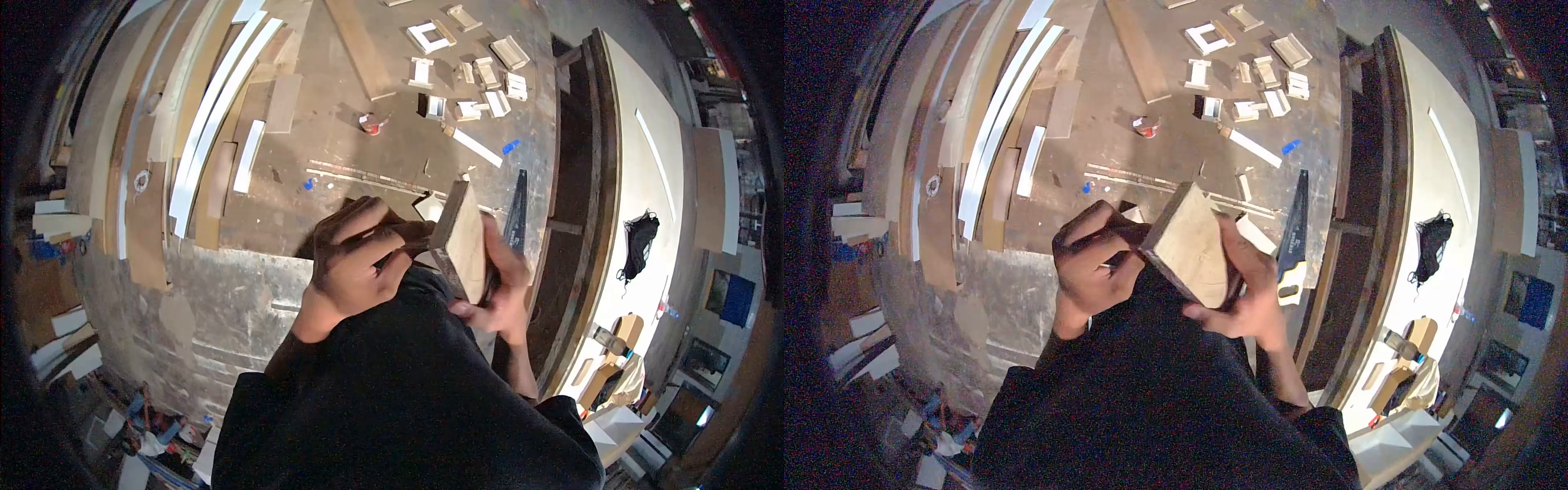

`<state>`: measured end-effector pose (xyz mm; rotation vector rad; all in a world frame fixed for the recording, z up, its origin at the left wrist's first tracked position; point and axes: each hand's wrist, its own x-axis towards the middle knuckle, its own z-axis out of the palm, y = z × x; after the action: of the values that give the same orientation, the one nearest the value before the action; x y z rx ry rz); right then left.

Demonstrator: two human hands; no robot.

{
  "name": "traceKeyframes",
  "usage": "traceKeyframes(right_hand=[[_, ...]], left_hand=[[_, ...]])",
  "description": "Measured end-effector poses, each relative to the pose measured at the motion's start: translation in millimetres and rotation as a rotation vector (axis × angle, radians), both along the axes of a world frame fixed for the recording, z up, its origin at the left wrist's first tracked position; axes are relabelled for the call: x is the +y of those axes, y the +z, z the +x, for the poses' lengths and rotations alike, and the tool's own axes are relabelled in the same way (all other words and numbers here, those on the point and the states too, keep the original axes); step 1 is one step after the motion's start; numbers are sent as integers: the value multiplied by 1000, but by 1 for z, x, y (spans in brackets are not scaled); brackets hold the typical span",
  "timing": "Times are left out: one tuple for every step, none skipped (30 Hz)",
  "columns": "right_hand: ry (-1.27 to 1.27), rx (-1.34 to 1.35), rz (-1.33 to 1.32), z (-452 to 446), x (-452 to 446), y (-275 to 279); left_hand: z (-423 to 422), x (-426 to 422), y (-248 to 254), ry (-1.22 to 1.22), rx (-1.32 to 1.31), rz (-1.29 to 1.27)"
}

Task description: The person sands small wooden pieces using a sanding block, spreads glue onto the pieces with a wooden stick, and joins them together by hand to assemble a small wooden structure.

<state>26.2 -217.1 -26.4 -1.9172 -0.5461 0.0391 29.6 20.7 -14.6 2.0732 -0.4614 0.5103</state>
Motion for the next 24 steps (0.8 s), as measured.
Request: traceKeyframes(right_hand=[[-20,69,-25,-1,-2,-5],[-38,136,-50,0,-4,-7],[-82,193,-156,6,-7,-6],[-124,249,-261,12,-10,-4],[-158,223,-387,14,-12,2],[-154,223,-388,11,-14,0],[-169,213,-207,7,-17,-4],[-186,202,-26,3,-19,-6],[-143,261,95,-2,-15,-2],[-147,260,95,-4,-9,-3],[-81,196,58,-5,-3,-3],[-16,133,21,-6,1,-4],[-42,152,31,-8,0,-17],[-43,148,29,-8,-1,-18],[-87,213,-33,-6,-2,-18],[-129,280,-94,-4,-2,-20],[-177,261,-52,-6,-6,-26],[-205,242,55,-6,-2,-17],[-187,232,135,-8,0,-8],[-170,219,216,-10,0,-2],[-103,189,195,-11,-3,1],[-108,183,196,-11,-4,-1],[-44,128,90,-11,-4,-5],[22,73,-17,-11,-5,-10]], left_hand=[[0,0,5,-8,-1,0],[0,-1,7,-8,-3,-2],[-1,-2,9,40,-17,-37],[-1,-1,10,90,-32,-71],[-2,2,7,89,-41,-67],[-2,2,7,94,-41,-68],[-2,2,7,81,-33,-72],[-2,2,7,66,-25,-77],[-3,1,7,65,-26,-78],[-6,-1,8,56,4,-96],[-7,-3,8,45,32,-113],[-7,-3,10,39,31,-115],[-7,-2,13,23,-12,-107],[-7,-1,15,12,-56,-99],[-9,-1,15,19,-60,-99],[-12,-1,14,44,-23,-131],[-15,0,14,67,19,-164],[-16,0,14,71,24,-162],[-16,-2,14,53,64,-252],[-15,-3,14,32,101,-344],[-15,-2,7,14,116,-357],[-14,0,3,8,113,-356],[-13,2,0,-32,98,-426],[-12,3,1,-69,83,-497]])
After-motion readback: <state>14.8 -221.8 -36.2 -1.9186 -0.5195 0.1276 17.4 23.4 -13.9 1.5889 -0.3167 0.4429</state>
